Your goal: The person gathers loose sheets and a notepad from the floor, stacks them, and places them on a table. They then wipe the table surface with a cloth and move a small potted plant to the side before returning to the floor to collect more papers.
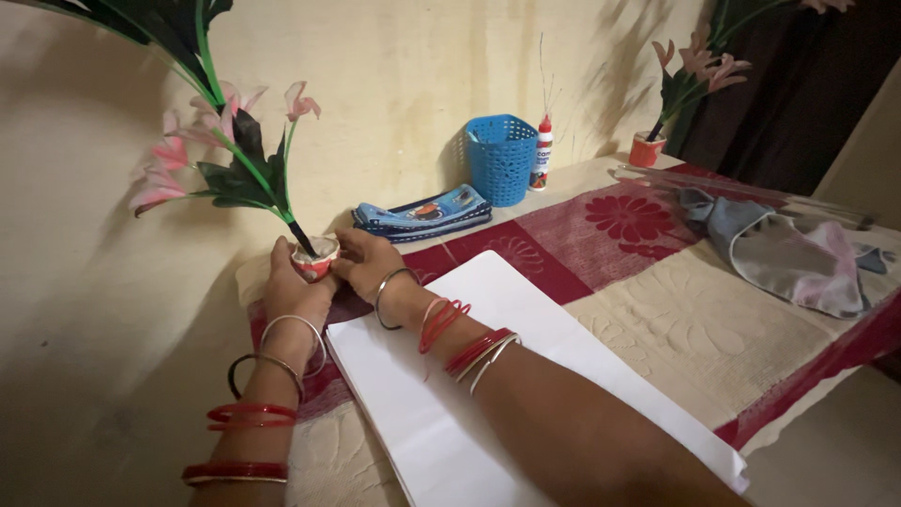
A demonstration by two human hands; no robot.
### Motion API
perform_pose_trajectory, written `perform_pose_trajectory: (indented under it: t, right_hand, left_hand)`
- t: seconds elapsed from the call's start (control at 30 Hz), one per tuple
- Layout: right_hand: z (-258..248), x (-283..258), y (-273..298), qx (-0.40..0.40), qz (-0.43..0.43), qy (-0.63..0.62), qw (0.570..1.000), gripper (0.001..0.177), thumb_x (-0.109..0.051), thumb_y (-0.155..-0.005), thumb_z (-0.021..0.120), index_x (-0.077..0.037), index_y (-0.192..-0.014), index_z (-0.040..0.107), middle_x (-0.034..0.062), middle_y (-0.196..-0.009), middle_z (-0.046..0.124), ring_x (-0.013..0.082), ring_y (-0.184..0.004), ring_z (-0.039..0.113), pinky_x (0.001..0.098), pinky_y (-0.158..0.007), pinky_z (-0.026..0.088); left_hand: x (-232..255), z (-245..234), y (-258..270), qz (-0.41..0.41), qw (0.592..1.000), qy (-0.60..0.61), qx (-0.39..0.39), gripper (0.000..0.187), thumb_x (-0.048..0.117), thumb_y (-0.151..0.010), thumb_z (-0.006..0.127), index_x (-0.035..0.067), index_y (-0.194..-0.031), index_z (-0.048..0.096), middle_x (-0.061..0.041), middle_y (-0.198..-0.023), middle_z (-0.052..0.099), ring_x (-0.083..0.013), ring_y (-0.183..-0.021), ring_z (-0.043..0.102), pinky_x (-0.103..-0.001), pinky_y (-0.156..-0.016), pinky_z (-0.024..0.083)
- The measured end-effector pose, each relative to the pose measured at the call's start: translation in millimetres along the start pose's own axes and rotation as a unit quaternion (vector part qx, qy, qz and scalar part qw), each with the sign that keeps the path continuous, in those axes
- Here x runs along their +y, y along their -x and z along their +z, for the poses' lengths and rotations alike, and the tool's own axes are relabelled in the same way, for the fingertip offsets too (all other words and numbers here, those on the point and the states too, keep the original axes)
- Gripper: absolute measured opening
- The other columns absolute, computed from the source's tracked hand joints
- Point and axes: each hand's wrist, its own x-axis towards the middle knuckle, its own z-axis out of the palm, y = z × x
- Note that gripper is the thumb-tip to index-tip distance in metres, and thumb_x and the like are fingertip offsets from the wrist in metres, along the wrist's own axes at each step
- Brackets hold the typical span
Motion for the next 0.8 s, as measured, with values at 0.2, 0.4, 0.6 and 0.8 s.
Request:
perform_pose_trajectory:
  t: [0.2, 0.4, 0.6, 0.8]
  right_hand:
    - [-1, -13, 4, 0.053, 0.035, 0.062, 0.996, 0.056, -0.003, -0.086, 0.073, 0.005, -0.138, 0.056, 0.0207, -0.133, 0.067, 0.0275, -0.12, 0.067, 0.0336, -0.1, 0.054]
    - [-7, -11, -7, 0.118, 0.015, -0.047, 0.992, 0.054, -0.003, -0.087, 0.067, 0.005, -0.14, 0.055, 0.021, -0.134, 0.067, 0.027, -0.125, 0.065, 0.0334, -0.104, 0.051]
    - [-10, -12, -4, 0.1, 0.022, -0.017, 0.995, 0.057, -0.002, -0.086, 0.068, 0.007, -0.141, 0.054, 0.0219, -0.136, 0.066, 0.0278, -0.127, 0.064, 0.0332, -0.105, 0.051]
    - [-8, -17, 1, 0.077, 0.062, -0.042, 0.994, 0.06, -0.003, -0.086, 0.07, 0.007, -0.141, 0.051, 0.0218, -0.136, 0.064, 0.0286, -0.125, 0.064, 0.0338, -0.101, 0.054]
  left_hand:
    - [5, -3, 0, -0.026, 1.0, 0.0, -0.013, 0.098, 0.013, -0.074, 0.084, 0.002, -0.155, 0.03, -0.02, -0.142, 0.058, -0.0295, -0.124, 0.063, -0.034, -0.101, 0.051]
    - [-26, 12, -13, 0.059, 0.983, 0.166, 0.042, 0.093, 0.005, -0.078, 0.079, -0.005, -0.155, 0.029, -0.027, -0.153, 0.046, -0.0331, -0.14, 0.05, -0.036, -0.111, 0.044]
    - [-21, 8, -7, 0.018, 0.995, 0.1, 0.023, 0.091, 0.008, -0.073, 0.079, -0.004, -0.151, 0.034, -0.023, -0.138, 0.058, -0.0289, -0.121, 0.062, -0.036, -0.099, 0.051]
    - [2, 3, 2, -0.01, 1.0, 0.006, 0.007, 0.066, 0.017, -0.079, 0.081, 0.004, -0.139, 0.055, -0.016, -0.112, 0.073, -0.0273, -0.096, 0.072, -0.036, -0.088, 0.056]
